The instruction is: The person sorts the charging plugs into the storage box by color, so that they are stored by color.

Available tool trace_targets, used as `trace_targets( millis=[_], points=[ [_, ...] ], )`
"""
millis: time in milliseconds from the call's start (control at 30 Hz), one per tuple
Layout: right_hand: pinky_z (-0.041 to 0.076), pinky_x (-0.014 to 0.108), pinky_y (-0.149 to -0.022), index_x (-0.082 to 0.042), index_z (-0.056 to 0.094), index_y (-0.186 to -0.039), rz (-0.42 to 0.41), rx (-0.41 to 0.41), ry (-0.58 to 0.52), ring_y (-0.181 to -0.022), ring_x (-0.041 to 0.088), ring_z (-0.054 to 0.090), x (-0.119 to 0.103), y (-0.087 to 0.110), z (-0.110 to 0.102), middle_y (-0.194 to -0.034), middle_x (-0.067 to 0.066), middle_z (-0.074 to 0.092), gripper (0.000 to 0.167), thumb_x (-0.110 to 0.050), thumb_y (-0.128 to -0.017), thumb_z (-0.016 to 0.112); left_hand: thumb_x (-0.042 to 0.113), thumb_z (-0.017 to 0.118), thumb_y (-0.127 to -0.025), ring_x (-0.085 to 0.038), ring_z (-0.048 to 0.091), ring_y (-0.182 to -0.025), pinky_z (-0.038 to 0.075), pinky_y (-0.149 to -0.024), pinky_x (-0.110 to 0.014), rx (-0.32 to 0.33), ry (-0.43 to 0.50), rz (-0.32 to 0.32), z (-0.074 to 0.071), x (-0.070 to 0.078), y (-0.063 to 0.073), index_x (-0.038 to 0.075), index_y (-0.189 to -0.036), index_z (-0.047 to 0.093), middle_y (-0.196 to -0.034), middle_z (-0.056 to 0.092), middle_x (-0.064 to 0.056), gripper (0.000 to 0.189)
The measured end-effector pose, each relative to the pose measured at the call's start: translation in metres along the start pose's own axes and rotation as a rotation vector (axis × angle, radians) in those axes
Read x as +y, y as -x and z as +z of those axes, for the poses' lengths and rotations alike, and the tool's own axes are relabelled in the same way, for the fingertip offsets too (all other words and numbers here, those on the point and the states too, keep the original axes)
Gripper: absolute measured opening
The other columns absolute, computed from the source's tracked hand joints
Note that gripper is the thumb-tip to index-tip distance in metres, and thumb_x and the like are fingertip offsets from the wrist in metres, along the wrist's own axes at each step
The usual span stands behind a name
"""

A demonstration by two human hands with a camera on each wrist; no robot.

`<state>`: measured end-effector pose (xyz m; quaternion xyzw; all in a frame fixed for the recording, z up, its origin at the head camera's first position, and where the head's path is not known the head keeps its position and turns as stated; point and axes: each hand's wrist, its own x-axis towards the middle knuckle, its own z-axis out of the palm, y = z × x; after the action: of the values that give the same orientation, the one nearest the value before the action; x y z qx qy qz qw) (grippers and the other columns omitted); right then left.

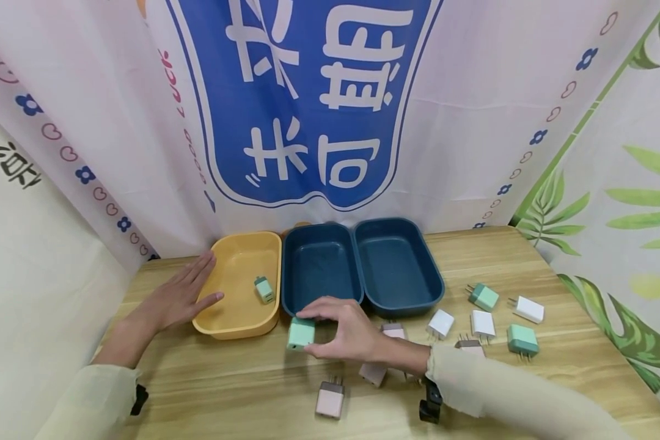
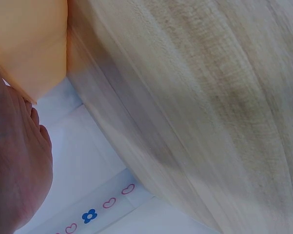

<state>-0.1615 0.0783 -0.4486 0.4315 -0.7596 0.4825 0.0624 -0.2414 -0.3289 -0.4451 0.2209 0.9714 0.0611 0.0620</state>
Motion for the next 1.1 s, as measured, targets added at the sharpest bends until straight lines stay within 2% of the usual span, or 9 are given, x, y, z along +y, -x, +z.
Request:
trace_targets(
  millis=[100, 200, 533, 733, 867, 1100],
  points=[
    [0.063, 0.034, -0.089, -0.005, 0.076, -0.127, 0.024, 0.012, -0.034, -0.114, 0.012, 0.068, 0.003, -0.010, -0.002, -0.125, 0.004, 0.074, 0.050, -0.014, -0.081, 0.093, 0.061, 0.044, -0.109, -0.044, 0.009, -0.162, 0.015, -0.131, -0.059, -0.002, -0.003, 0.000, -0.002, 0.001, -0.001, -0.001, -0.169, 0.005, -0.177, 0.001, -0.021, 0.094],
    [0.062, 0.029, -0.093, -0.004, 0.075, -0.128, 0.058, 0.021, -0.078, -0.113, 0.012, 0.069, 0.005, -0.019, -0.003, -0.125, 0.005, 0.073, 0.050, -0.011, -0.081, 0.093, 0.061, 0.044, -0.109, -0.045, 0.009, -0.162, 0.015, -0.130, -0.059, -0.005, -0.006, 0.000, -0.003, 0.001, -0.002, -0.002, -0.169, 0.005, -0.177, 0.001, -0.021, 0.094],
    [0.060, 0.027, -0.097, -0.002, 0.074, -0.127, 0.101, 0.051, -0.162, -0.114, 0.015, 0.069, 0.007, -0.045, -0.001, -0.127, 0.010, 0.072, 0.047, -0.005, -0.083, 0.090, 0.061, 0.045, -0.109, -0.045, 0.010, -0.162, 0.017, -0.130, -0.061, -0.002, -0.010, 0.004, -0.005, 0.002, -0.004, -0.002, -0.169, 0.007, -0.177, 0.003, -0.022, 0.094],
    [0.062, 0.036, -0.097, -0.002, 0.075, -0.126, 0.097, 0.057, -0.192, -0.113, 0.018, 0.069, 0.010, -0.060, 0.002, -0.127, 0.012, 0.072, 0.045, -0.006, -0.084, 0.089, 0.060, 0.045, -0.109, -0.045, 0.010, -0.162, 0.017, -0.130, -0.060, 0.010, -0.013, 0.015, -0.005, 0.002, -0.004, -0.002, -0.169, 0.007, -0.177, 0.004, -0.022, 0.094],
    [0.062, 0.044, -0.097, -0.002, 0.075, -0.126, 0.130, 0.056, -0.214, -0.112, 0.017, 0.069, 0.017, -0.070, 0.005, -0.126, 0.011, 0.073, 0.045, -0.006, -0.084, 0.090, 0.059, 0.045, -0.109, -0.045, 0.010, -0.162, 0.015, -0.131, -0.058, 0.013, -0.009, 0.017, -0.004, 0.002, -0.003, -0.002, -0.169, 0.006, -0.177, 0.004, -0.022, 0.093],
    [0.060, 0.032, -0.100, -0.001, 0.075, -0.126, 0.227, 0.060, -0.230, -0.112, 0.012, 0.068, 0.027, -0.087, 0.011, -0.128, 0.010, 0.073, 0.046, -0.003, -0.082, 0.090, 0.059, 0.044, -0.109, -0.045, 0.010, -0.162, 0.014, -0.131, -0.057, 0.013, 0.003, 0.012, -0.001, 0.001, 0.000, -0.002, -0.169, 0.006, -0.177, 0.003, -0.022, 0.093]
  ],
)
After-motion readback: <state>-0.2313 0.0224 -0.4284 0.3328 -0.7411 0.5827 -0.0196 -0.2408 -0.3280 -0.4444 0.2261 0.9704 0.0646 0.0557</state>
